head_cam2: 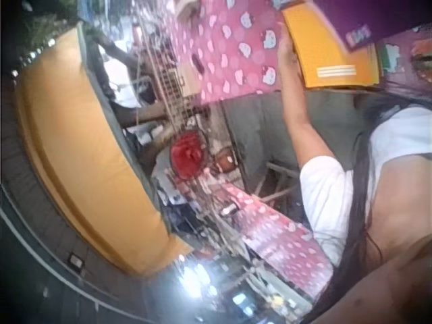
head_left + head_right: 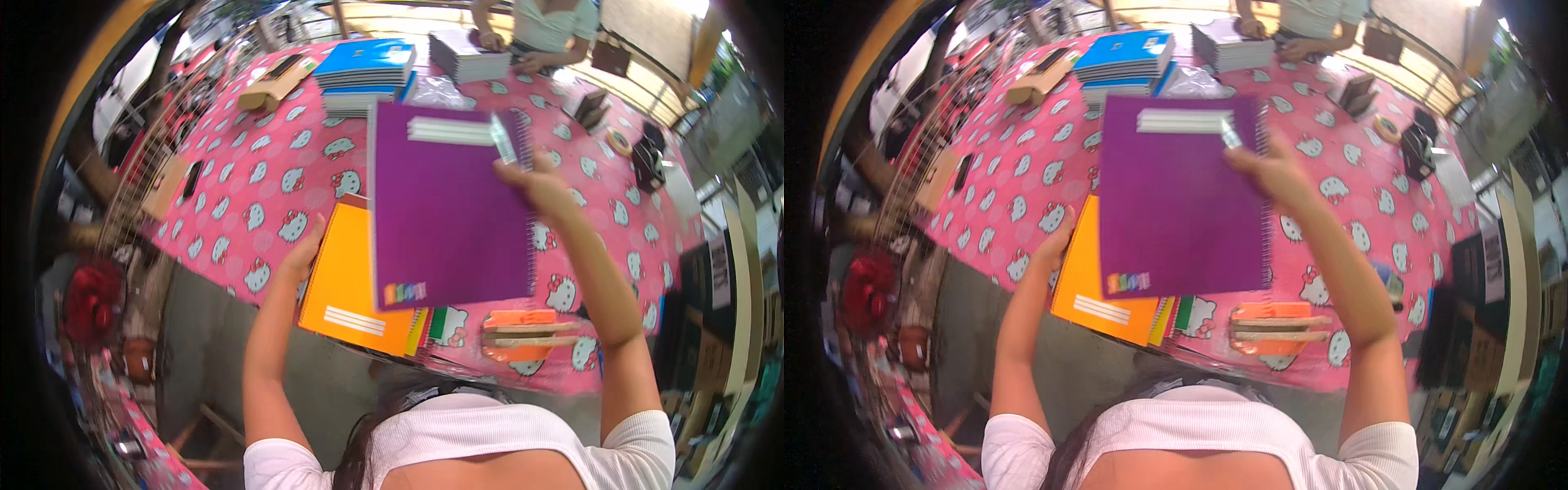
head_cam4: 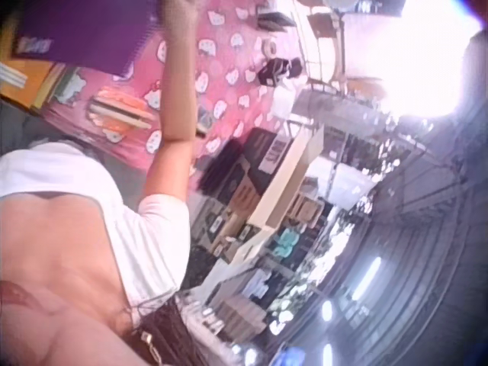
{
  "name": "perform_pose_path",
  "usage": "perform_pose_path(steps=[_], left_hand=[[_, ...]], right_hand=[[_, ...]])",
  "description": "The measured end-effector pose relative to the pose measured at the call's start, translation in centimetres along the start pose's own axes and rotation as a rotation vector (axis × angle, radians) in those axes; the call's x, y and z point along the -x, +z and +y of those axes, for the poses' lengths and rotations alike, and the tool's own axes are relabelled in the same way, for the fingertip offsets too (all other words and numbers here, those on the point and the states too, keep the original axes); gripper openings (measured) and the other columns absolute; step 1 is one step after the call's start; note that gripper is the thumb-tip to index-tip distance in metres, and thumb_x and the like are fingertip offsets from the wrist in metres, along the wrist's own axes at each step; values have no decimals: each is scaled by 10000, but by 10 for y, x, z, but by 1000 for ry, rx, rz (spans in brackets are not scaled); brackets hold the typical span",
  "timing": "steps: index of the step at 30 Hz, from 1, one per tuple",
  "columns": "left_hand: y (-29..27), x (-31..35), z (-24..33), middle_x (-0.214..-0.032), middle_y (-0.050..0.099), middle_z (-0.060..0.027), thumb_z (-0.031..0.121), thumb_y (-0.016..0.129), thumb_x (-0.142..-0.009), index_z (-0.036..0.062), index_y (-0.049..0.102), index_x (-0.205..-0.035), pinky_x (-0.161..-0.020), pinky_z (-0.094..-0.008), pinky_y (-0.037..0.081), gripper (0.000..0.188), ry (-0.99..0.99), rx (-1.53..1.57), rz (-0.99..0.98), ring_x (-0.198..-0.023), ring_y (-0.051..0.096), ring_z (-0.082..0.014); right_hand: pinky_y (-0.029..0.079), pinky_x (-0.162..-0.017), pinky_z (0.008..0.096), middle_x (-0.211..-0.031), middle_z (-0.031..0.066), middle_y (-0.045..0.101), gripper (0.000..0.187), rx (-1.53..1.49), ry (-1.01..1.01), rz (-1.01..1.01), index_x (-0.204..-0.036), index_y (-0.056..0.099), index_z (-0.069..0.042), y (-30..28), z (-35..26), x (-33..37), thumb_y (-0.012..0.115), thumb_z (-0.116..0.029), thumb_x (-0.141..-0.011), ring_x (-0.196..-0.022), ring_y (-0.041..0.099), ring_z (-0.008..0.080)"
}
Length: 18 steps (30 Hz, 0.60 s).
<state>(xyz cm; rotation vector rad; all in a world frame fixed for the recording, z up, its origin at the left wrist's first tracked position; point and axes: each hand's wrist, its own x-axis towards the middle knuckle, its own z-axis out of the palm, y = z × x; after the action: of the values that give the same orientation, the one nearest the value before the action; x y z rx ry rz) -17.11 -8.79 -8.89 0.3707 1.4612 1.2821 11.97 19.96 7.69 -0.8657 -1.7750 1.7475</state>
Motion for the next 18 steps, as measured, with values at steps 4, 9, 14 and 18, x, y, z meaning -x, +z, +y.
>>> perform_pose_path(steps=[4, 9, 14, 18], left_hand=[[13, -29, -2, -1139, 646, -76, 636, 438, -914, 80, 533, -1278, -828, -349, 541, 671, -107, 131, -72, -983, 645, -183], [41, -29, 26, -1018, 664, -72, 495, 606, -891, 73, 557, -1191, -778, -373, 561, 521, -263, 314, -304, -873, 663, -204], [48, -37, 49, -783, 605, -47, 363, 718, -826, 86, 566, -969, -641, -374, 555, 346, -347, 141, -295, -656, 624, -197], [36, -59, 48, -801, 617, -69, 260, 718, -819, 69, 557, -985, -622, -395, 561, 300, -417, 74, -312, -646, 634, -207]], right_hand=[[467, -894, 360, -1097, 177, 616, 706, 642, 38, -242, -1276, 458, 23, 44, 124, -13, 795, -326, -762, -985, 604, 268], [537, -783, 418, -1037, 217, 665, 674, 504, 771, -183, -1093, 610, 47, 29, 145, 16, 755, -512, -747, -932, 672, 287], [558, -789, 399, -1054, 169, 669, 664, -178, 739, 159, -1121, 623, 16, 79, 117, 48, 702, -554, -791, -951, 671, 249], [558, -812, 403, -1092, 171, 650, 667, -453, 648, 199, -1176, 597, 7, 83, 142, 58, 726, -518, -786, -974, 661, 253]])
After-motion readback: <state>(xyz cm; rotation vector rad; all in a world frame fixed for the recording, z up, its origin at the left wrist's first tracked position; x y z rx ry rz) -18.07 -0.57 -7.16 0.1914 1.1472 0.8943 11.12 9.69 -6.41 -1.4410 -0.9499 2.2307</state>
